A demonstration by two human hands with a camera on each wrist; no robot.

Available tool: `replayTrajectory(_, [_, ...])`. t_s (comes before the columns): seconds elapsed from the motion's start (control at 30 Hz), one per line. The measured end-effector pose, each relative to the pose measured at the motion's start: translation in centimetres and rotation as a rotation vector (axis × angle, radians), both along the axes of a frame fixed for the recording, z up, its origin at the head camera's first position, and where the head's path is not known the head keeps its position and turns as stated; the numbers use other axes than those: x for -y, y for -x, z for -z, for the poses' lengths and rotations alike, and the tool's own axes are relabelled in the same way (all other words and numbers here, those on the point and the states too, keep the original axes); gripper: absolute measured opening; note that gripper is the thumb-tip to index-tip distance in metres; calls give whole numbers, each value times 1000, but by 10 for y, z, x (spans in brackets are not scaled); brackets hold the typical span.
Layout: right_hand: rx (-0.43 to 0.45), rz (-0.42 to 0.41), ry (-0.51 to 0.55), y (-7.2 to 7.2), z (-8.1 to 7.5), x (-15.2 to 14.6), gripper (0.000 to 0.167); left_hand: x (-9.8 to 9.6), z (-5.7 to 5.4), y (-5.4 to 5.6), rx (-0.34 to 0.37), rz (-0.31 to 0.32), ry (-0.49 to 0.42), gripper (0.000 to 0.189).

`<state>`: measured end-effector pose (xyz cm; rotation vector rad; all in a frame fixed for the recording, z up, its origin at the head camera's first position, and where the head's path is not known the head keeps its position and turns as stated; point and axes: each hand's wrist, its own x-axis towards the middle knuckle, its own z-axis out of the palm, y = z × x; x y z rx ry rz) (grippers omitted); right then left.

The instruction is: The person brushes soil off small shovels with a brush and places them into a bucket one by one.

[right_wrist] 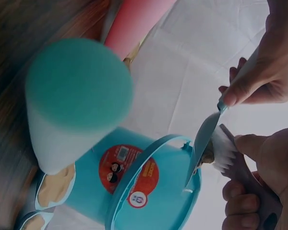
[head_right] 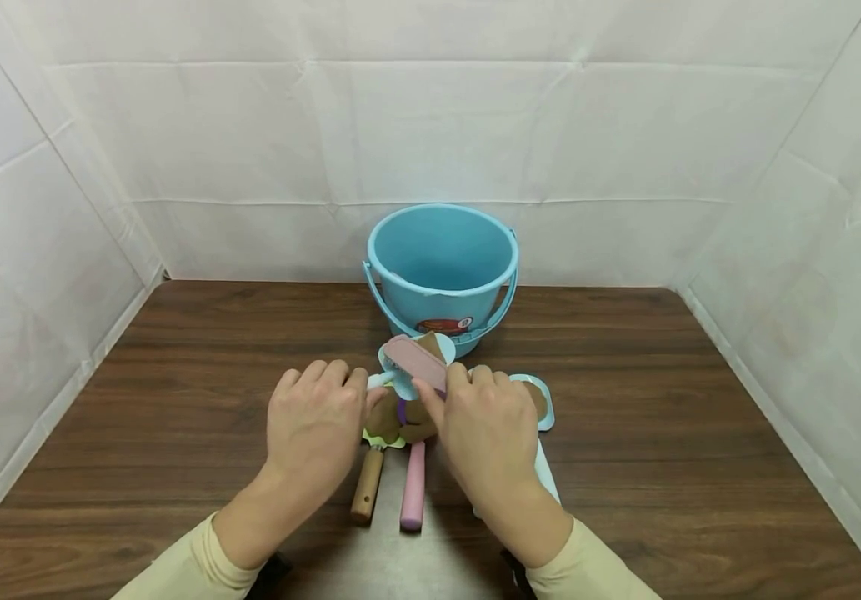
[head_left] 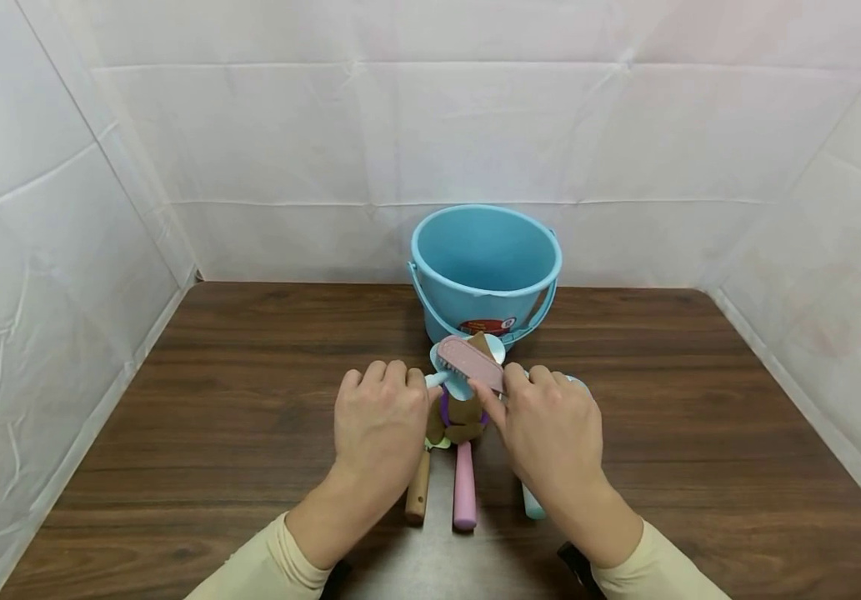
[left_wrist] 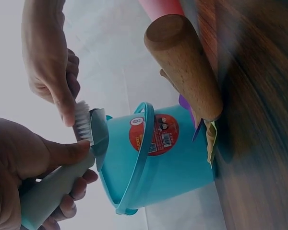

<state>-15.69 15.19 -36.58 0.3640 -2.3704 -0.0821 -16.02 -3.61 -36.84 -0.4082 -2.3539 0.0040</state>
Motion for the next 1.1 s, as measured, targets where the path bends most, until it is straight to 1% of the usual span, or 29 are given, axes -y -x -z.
replayTrajectory(0.17, [11, 10, 9, 5, -2, -7, 57, 1, 1, 0, -1, -6, -4, 37])
replayTrajectory(0.23, [5, 29, 21, 8, -4, -12, 57, 2, 2, 1, -7, -11, 0, 38])
replayTrajectory(0.37, [3, 69, 84, 13, -9, -22, 56, 4, 1, 0, -8, -19, -3, 39])
replayTrajectory(0.43, [-3, 70, 109, 12, -12, -23, 56, 5, 0, 0, -1, -18, -10, 39])
replayTrajectory(0.5, [-10, 36, 117, 8, -14, -19, 56, 6, -1, 0, 6, -9, -17, 39])
replayTrajectory(0.57, [-18, -20, 97, 1, -13, -11, 56, 5, -2, 1, 9, -1, -16, 38])
replayTrajectory(0.67, [-20, -104, 51, -7, -9, 3, 56, 5, -4, -1, 14, 14, -20, 34])
replayTrajectory(0.73, [-29, -124, 28, -9, -5, 9, 56, 5, -5, -2, 19, 26, -23, 33])
replayTrajectory(0.8, [-48, -109, 19, -8, -2, 11, 56, 5, -6, -3, 26, 40, -31, 33])
replayTrajectory(0.9, [-75, -59, 18, -4, 0, 7, 57, 5, -9, -5, 27, 49, -33, 37])
replayTrajectory(1.1, [-81, 12, 17, 12, 3, -13, 57, 5, -9, -7, 12, 37, -28, 40])
